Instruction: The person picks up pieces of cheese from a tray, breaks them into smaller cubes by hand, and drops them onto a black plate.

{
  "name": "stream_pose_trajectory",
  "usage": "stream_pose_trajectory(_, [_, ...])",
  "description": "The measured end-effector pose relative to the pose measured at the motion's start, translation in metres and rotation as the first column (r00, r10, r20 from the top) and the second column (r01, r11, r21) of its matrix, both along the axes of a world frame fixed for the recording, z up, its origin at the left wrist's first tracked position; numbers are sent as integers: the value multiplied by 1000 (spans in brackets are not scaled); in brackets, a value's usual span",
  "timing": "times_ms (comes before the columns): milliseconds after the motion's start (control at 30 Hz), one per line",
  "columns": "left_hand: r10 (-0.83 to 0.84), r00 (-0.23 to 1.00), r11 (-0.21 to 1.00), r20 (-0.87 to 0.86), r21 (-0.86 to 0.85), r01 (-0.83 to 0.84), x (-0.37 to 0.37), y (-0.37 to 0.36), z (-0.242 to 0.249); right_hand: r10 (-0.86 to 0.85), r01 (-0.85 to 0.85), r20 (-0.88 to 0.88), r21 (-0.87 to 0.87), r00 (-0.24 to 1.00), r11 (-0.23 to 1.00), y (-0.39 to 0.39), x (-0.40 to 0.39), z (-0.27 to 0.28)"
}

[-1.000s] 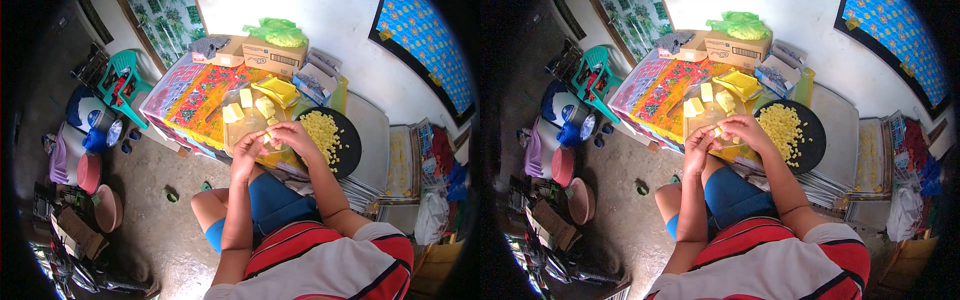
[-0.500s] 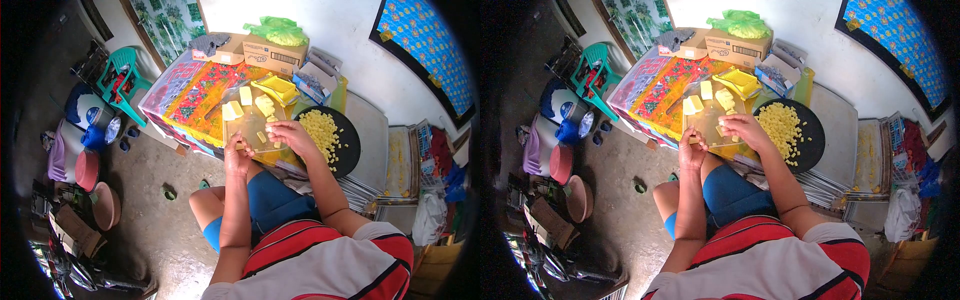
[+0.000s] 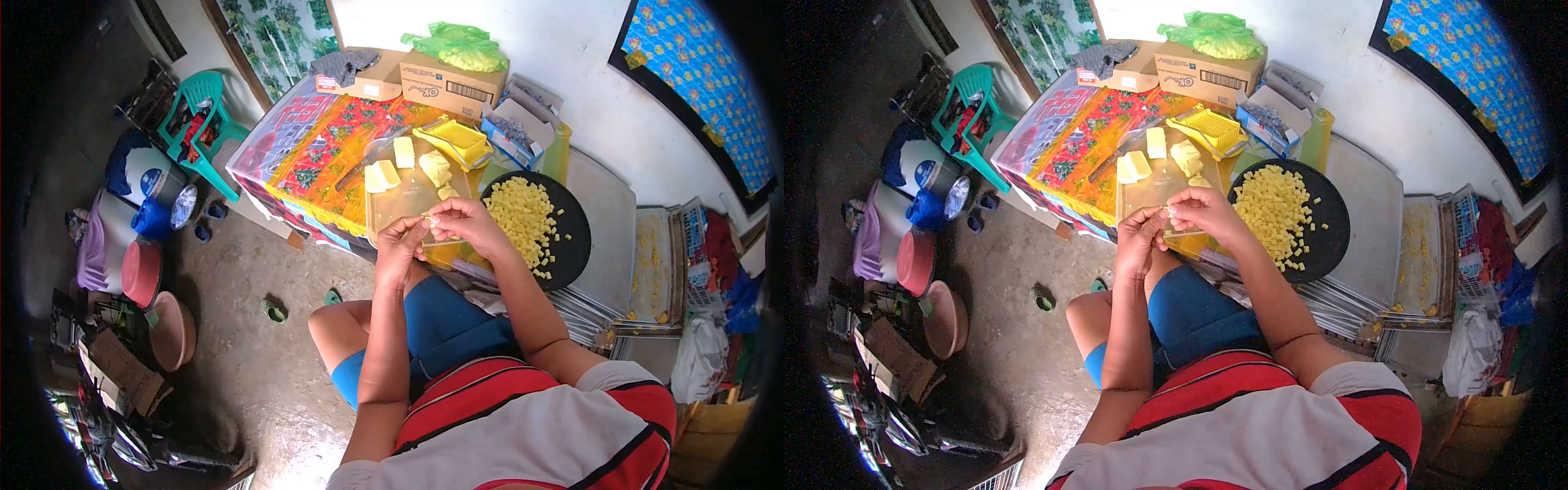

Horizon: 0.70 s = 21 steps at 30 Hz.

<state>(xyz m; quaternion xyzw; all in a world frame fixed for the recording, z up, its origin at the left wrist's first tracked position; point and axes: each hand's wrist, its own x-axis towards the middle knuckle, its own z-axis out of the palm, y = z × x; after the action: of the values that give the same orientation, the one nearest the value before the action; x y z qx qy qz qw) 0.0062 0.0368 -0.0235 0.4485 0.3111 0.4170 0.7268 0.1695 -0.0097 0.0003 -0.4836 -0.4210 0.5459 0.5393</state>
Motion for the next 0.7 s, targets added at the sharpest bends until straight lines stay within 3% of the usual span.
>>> stream_pose_trajectory(300, [57,987,993,148,-112,-40,3,-2,-7,-7,2,-154,-32,988,999,-1,1,0])
stream_pose_trajectory(467, [88,982,989,168,-135,-66,4,-2,-6,-6,5,-125,-12,992,1000,-5,-1,4])
stream_pose_trajectory(700, [-22,978,992,209,-117,48,0,-4,-2,50,-48,-55,44,997,998,-6,0,0])
